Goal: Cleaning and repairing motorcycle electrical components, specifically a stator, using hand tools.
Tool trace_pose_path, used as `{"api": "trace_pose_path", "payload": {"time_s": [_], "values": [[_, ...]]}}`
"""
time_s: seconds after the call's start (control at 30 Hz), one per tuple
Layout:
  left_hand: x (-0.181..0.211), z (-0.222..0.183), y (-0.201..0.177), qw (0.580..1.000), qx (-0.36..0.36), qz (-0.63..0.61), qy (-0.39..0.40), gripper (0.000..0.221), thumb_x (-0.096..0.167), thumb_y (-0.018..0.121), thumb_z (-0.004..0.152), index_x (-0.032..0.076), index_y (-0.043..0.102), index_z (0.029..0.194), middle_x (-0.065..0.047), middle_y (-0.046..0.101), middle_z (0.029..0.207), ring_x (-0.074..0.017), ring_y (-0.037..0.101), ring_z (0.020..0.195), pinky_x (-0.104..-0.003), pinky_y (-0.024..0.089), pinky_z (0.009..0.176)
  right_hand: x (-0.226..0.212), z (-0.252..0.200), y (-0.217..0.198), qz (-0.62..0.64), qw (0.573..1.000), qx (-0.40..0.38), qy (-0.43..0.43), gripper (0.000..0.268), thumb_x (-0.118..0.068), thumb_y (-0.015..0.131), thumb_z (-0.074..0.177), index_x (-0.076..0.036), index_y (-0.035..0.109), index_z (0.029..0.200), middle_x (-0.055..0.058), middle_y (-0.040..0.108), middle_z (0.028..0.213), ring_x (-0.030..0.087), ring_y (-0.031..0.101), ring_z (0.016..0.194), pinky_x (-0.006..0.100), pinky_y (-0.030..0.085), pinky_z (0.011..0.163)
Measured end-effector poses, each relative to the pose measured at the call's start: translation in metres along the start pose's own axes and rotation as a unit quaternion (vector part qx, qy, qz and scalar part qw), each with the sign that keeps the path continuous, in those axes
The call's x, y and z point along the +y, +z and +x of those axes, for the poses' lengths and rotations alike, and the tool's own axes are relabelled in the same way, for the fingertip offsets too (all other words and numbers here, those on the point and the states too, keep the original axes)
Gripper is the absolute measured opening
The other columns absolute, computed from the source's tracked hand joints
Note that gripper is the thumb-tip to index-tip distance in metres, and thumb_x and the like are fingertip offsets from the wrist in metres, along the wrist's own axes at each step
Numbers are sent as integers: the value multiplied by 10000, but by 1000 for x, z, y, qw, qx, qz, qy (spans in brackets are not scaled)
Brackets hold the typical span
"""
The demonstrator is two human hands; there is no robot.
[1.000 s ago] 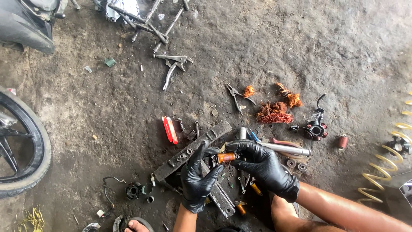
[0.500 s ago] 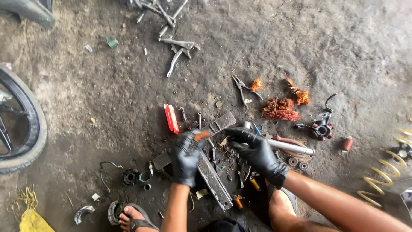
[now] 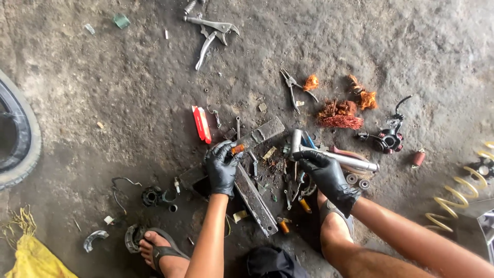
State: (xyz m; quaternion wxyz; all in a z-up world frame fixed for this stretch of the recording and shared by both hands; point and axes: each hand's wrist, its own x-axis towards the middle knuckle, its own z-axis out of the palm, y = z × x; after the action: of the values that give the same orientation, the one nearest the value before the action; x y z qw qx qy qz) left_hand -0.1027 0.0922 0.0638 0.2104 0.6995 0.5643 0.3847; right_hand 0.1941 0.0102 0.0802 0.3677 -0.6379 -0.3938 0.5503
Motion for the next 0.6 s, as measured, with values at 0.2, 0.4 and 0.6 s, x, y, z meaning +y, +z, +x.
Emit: {"api": "trace_pose_path", "payload": {"time_s": [0.2, 0.4, 0.6], "values": [[-8, -2, 1, 1000, -7, -6, -1, 387, 120, 901, 728, 74, 739, 1076, -89, 721, 1132, -283, 671, 1075, -401, 521, 984, 18, 2, 3, -24, 1000, 11, -1, 237, -151, 710, 941, -78, 779, 1155, -40, 773, 955, 41, 624, 804, 238, 528, 699], [-1, 0, -2, 999, -23, -29, -12, 465, 145, 908, 719, 106, 733, 1148, -71, 733, 1173, -266, 673, 1115, -397, 516, 1019, 20, 3, -2, -53, 998, 18, -14, 236, -139, 697, 952, -53, 778, 1156, -9, 796, 994, 62, 652, 877, 244, 541, 792], [14, 5, -16, 999, -47, 4, -19, 786, 203, 947, 668, 112, 636, 1384, -105, 715, 1240, -285, 646, 1140, -420, 484, 1027, 33, 6, -10, -11, 999, 27, 21, 244, -143, 668, 974, -20, 754, 1166, 35, 784, 1020, 85, 670, 911, 255, 550, 813]]}}
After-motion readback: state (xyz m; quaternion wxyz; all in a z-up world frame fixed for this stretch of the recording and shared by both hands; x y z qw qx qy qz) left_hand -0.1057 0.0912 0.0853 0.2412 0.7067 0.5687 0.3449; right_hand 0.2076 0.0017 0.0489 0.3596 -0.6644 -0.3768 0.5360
